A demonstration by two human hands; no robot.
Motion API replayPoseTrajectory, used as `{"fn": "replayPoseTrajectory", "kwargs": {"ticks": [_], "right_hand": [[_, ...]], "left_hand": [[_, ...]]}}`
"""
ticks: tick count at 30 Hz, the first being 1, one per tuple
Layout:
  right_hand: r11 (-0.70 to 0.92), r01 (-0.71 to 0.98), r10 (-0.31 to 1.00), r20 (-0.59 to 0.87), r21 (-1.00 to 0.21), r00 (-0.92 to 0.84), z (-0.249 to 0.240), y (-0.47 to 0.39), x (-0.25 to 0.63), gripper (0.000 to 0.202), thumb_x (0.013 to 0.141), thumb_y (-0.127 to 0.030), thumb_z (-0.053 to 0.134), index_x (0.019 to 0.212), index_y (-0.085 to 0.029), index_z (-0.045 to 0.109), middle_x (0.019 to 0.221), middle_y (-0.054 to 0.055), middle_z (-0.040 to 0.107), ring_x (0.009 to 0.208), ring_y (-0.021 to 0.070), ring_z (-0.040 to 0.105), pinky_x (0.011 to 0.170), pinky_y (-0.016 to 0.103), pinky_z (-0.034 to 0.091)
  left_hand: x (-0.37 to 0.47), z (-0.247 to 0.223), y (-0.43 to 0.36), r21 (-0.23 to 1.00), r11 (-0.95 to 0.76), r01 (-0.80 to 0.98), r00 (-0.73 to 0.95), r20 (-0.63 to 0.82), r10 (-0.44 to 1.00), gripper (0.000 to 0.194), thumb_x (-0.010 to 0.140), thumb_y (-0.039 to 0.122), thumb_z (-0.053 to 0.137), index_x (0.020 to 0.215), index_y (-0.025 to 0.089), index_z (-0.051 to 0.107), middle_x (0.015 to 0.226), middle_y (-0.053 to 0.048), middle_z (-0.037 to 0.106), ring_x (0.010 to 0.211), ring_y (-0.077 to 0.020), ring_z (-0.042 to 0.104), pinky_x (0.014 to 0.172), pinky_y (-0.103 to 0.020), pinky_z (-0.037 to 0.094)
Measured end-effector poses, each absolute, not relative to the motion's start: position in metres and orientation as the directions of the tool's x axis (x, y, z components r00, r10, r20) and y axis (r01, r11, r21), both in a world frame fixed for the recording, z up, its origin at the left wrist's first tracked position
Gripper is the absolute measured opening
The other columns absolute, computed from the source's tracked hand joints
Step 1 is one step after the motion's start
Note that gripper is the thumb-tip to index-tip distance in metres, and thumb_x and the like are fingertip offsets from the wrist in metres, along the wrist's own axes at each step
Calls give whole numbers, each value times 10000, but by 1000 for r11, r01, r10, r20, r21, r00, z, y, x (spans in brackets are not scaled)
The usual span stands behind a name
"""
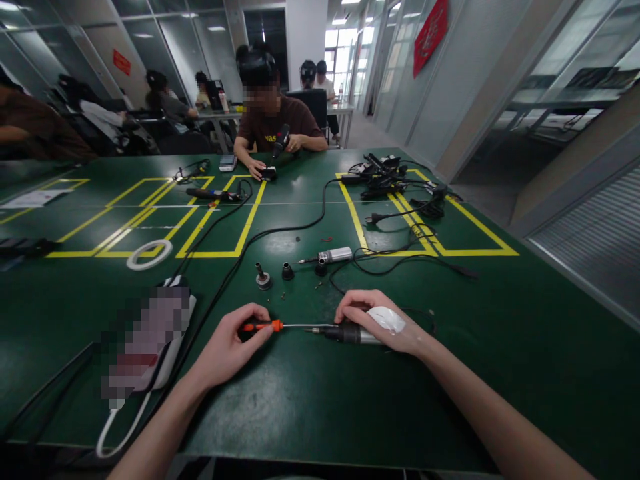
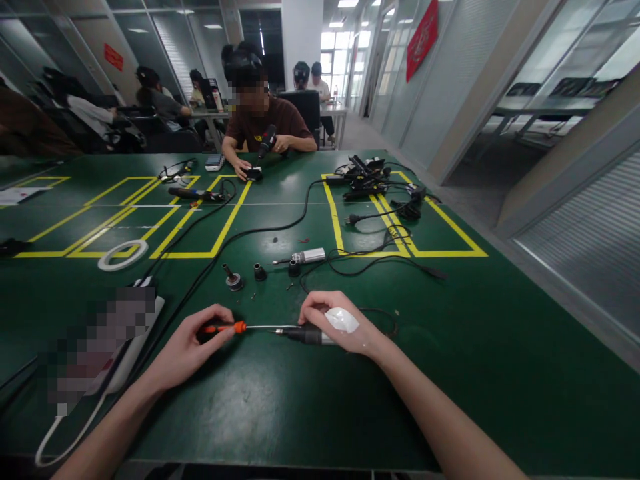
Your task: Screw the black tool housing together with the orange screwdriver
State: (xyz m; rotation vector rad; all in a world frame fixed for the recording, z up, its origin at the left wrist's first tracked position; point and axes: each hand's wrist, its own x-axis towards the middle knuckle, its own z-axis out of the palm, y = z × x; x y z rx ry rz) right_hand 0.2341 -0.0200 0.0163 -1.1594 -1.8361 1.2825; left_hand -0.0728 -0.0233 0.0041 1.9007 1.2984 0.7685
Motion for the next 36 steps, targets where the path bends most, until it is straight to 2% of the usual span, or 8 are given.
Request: {"fn": "replayPoseTrajectory", "kwargs": {"ticks": [8, 22, 30, 36], "right_hand": [[167, 326, 901, 10, -931, -433, 14, -20, 235, 228, 938, -303, 562, 826, -168, 708, 870, 61, 757, 808, 185, 684, 759, 274, 520], [159, 331, 905, 3, -930, -425, 15, -20, 233, 214, 921, -276, 554, 819, -166, 707, 857, 62, 754, 779, 183, 680, 711, 263, 508], [157, 332, 911, 7, -930, -413, 12, -19, 234, 206, 924, -266, 568, 819, -165, 713, 867, 54, 758, 807, 180, 685, 755, 266, 513], [146, 313, 909, 2, -938, -417, 11, -19, 234, 211, 929, -303, 581, 822, -170, 704, 869, 56, 759, 813, 183, 695, 767, 268, 531]], "left_hand": [[-71, 1, -21, 802, -321, 504, 312, 177, 933, 210, 930, 397, 642, 940, 211, 741, 936, -52, 710, 840, -199, 662, 787, -309, 535], [-71, 0, -21, 797, -296, 526, 311, 143, 940, 214, 939, 401, 642, 938, 211, 741, 893, -43, 725, 802, -197, 668, 716, -287, 516], [-70, 1, -21, 782, -333, 526, 317, 183, 930, 211, 940, 389, 631, 929, 208, 741, 906, -50, 698, 801, -195, 657, 718, -291, 507], [-69, 2, -24, 771, -342, 537, 309, 197, 930, 155, 882, 353, 690, 946, 214, 710, 957, -50, 658, 821, -194, 638, 706, -285, 511]]}}
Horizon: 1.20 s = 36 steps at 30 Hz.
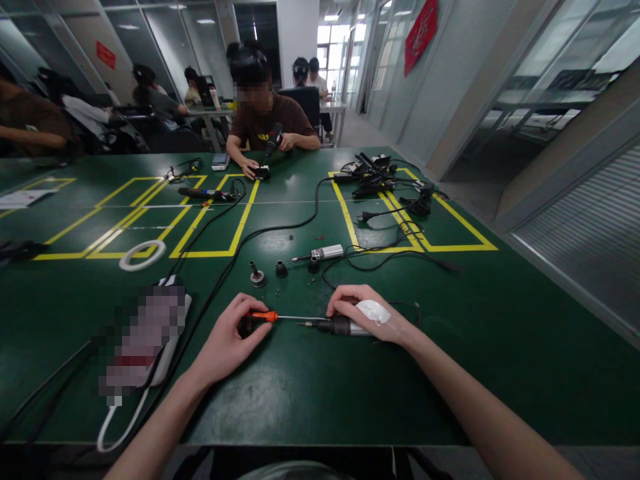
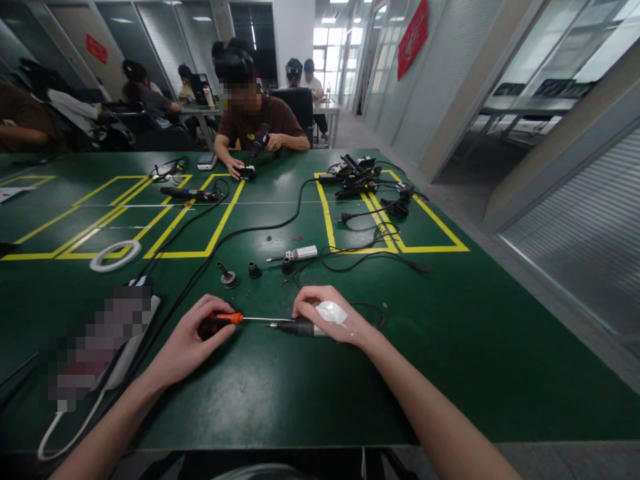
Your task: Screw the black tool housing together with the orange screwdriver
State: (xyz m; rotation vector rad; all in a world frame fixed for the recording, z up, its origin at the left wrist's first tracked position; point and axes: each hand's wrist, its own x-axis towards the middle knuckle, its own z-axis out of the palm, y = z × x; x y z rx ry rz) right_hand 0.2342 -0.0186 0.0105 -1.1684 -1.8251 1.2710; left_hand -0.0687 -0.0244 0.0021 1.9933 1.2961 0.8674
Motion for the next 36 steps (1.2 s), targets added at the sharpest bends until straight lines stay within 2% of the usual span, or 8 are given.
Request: {"fn": "replayPoseTrajectory", "kwargs": {"ticks": [11, 20, 28, 32, 36], "right_hand": [[162, 328, 909, 12, -931, -416, 11, -19, 235, 205, 917, -302, 581, 819, -172, 705, 864, 61, 759, 805, 191, 690, 752, 279, 531], [169, 331, 904, 12, -928, -428, 16, -20, 234, 217, 920, -315, 581, 812, -176, 708, 865, 60, 759, 801, 190, 688, 755, 280, 536], [170, 336, 903, 10, -926, -429, 11, -19, 235, 222, 926, -318, 580, 816, -176, 710, 864, 57, 757, 808, 190, 686, 760, 278, 525], [174, 333, 902, 15, -927, -431, 13, -19, 235, 218, 922, -307, 577, 819, -169, 710, 863, 62, 756, 803, 194, 687, 762, 288, 523], [172, 328, 901, 14, -929, -433, 15, -19, 234, 221, 925, -322, 585, 821, -170, 709, 871, 66, 754, 813, 198, 690, 767, 291, 527]], "left_hand": [[-71, -1, -23, 763, -349, 543, 328, 190, 925, 198, 923, 396, 674, 969, 207, 713, 905, -31, 659, 768, -176, 626, 671, -272, 483], [-71, 1, -22, 775, -343, 530, 316, 194, 929, 235, 932, 426, 661, 956, 221, 772, 955, -60, 693, 881, -210, 650, 828, -331, 542], [-69, 0, -21, 785, -313, 534, 314, 160, 936, 276, 930, 459, 651, 896, 210, 766, 875, -41, 674, 739, -174, 620, 642, -261, 497], [-68, 4, -21, 792, -292, 537, 304, 141, 942, 275, 923, 450, 640, 849, 201, 731, 822, -31, 720, 739, -181, 638, 683, -269, 502], [-68, 6, -21, 780, -273, 562, 322, 98, 942, 339, 939, 468, 599, 780, 202, 736, 726, -13, 715, 673, -176, 618, 658, -271, 472]]}}
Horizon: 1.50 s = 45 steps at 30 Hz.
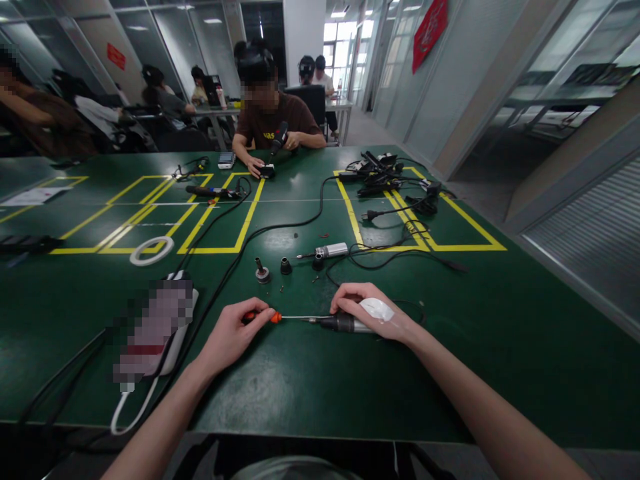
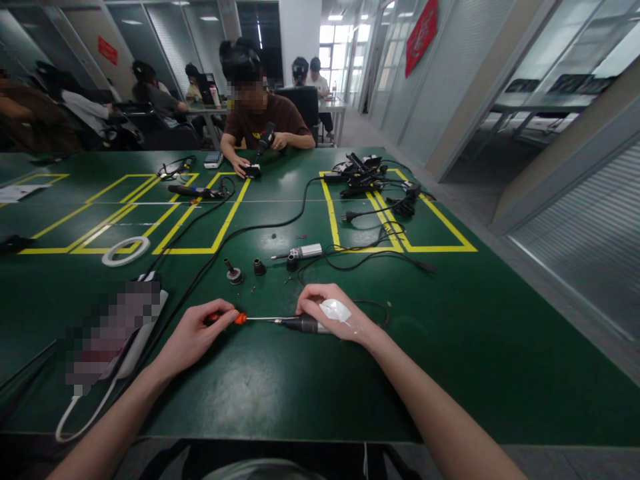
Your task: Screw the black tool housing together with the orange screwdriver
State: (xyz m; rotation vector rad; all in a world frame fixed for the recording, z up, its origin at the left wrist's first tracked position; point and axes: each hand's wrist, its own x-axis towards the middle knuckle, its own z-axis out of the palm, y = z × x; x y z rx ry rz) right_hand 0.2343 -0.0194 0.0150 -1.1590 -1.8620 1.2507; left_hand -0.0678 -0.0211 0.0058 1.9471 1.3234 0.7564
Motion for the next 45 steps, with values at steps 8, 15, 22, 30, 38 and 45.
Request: {"fn": "replayPoseTrajectory", "kwargs": {"ticks": [8, 15, 22, 30, 38, 45], "right_hand": [[184, 332, 904, 26, -925, -427, 10, -18, 234, 216, 922, -311, 576, 813, -171, 699, 850, 55, 746, 789, 185, 680, 741, 270, 507], [212, 365, 904, 40, -907, -426, 9, -17, 234, 212, 914, -274, 552, 806, -172, 702, 830, 47, 739, 771, 177, 664, 729, 261, 485], [212, 366, 902, 38, -906, -430, 10, -18, 234, 209, 919, -269, 553, 810, -169, 701, 836, 51, 741, 773, 183, 665, 722, 267, 488], [203, 381, 903, 22, -902, -430, 11, -18, 234, 211, 916, -268, 559, 810, -167, 711, 837, 51, 740, 767, 180, 656, 721, 266, 486], [214, 379, 899, 30, -900, -438, 13, -19, 235, 224, 922, -289, 551, 816, -166, 706, 835, 54, 736, 760, 176, 656, 702, 260, 485], [208, 363, 892, 24, -908, -451, 15, -18, 235, 224, 924, -316, 564, 825, -170, 704, 850, 60, 743, 775, 183, 667, 709, 261, 501]], "left_hand": [[-68, 5, -24, 781, -280, 558, 295, 128, 947, 219, 874, 413, 686, 844, 197, 680, 796, -7, 687, 713, -168, 621, 666, -260, 479], [-70, 0, -20, 792, -348, 502, 280, 232, 931, 225, 894, 420, 700, 836, 208, 751, 913, -37, 627, 792, -173, 630, 699, -272, 504], [-70, -1, -20, 784, -352, 512, 331, 199, 923, 240, 960, 386, 625, 878, 211, 767, 873, -45, 682, 786, -188, 649, 715, -288, 511], [-72, 1, -23, 822, -320, 472, 314, 182, 932, 149, 885, 350, 696, 883, 205, 660, 876, -17, 640, 775, -170, 626, 697, -266, 508], [-70, 6, -21, 789, -276, 549, 310, 114, 944, 308, 924, 451, 628, 806, 200, 762, 757, -27, 732, 696, -177, 623, 662, -270, 476], [-69, 5, -23, 812, -247, 529, 299, 94, 950, 245, 895, 420, 638, 883, 198, 741, 827, -28, 734, 761, -190, 659, 709, -277, 494]]}}
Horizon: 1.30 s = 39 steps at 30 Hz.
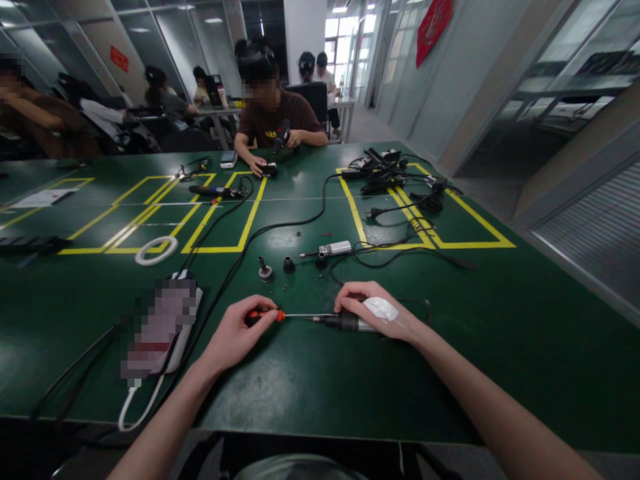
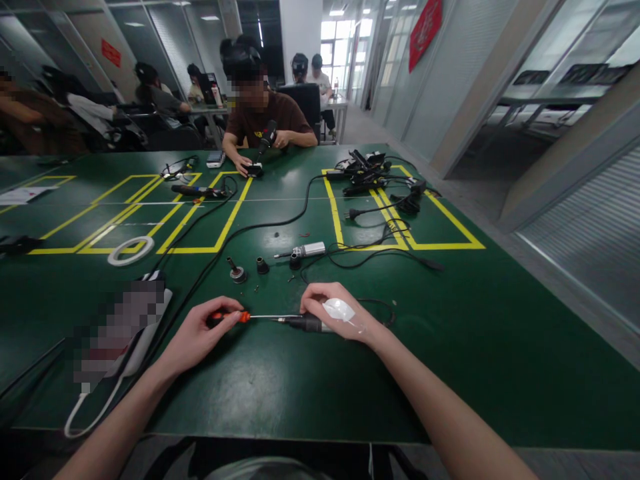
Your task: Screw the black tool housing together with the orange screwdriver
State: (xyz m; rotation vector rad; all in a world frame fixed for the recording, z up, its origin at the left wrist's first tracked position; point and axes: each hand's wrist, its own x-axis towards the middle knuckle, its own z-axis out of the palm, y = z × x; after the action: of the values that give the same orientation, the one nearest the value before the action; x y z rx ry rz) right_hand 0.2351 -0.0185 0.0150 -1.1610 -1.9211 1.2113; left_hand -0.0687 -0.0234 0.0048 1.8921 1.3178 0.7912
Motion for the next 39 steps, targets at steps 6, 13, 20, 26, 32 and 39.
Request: {"fn": "replayPoseTrajectory", "kwargs": {"ticks": [6, 13, 20, 26, 32, 39], "right_hand": [[193, 349, 896, 20, -917, -444, 15, -19, 234, 229, 917, -334, 571, 814, -172, 696, 843, 57, 742, 757, 178, 661, 708, 262, 502], [196, 372, 898, 14, -908, -440, 17, -20, 234, 226, 915, -309, 556, 814, -168, 700, 835, 57, 738, 748, 176, 651, 690, 261, 489], [206, 368, 900, 28, -907, -436, 14, -20, 234, 223, 919, -304, 561, 808, -172, 703, 836, 54, 739, 741, 175, 644, 696, 268, 482], [203, 379, 898, 18, -903, -439, 15, -19, 234, 228, 920, -310, 556, 813, -170, 701, 832, 53, 728, 744, 176, 639, 698, 267, 474], [207, 379, 899, 22, -902, -438, 15, -20, 234, 224, 918, -299, 553, 815, -166, 700, 832, 54, 729, 747, 176, 642, 714, 270, 485], [207, 378, 899, 23, -902, -438, 15, -20, 234, 221, 926, -288, 553, 817, -171, 706, 838, 54, 739, 750, 178, 650, 698, 266, 485]], "left_hand": [[-69, 9, -26, 858, -224, 463, 238, 124, 963, 127, 801, 297, 668, 867, 212, 599, 850, 7, 620, 731, -155, 595, 689, -257, 483], [-72, 5, -25, 881, -203, 428, 222, 115, 968, 220, 849, 356, 690, 1008, 206, 667, 908, -9, 647, 838, -181, 653, 792, -290, 525], [-71, 0, -21, 807, -275, 522, 256, 160, 953, 227, 936, 415, 629, 916, 210, 726, 890, -36, 741, 788, -196, 662, 739, -296, 534], [-71, 0, -22, 801, -308, 513, 303, 166, 938, 191, 933, 378, 627, 938, 206, 712, 884, -35, 698, 775, -187, 651, 696, -280, 518], [-71, 1, -24, 830, -278, 483, 271, 160, 949, 155, 901, 359, 660, 926, 206, 658, 879, -16, 655, 758, -165, 625, 672, -256, 505], [-72, 2, -21, 791, -296, 536, 292, 155, 944, 264, 956, 423, 615, 871, 203, 734, 819, -30, 695, 738, -183, 620, 687, -288, 478]]}}
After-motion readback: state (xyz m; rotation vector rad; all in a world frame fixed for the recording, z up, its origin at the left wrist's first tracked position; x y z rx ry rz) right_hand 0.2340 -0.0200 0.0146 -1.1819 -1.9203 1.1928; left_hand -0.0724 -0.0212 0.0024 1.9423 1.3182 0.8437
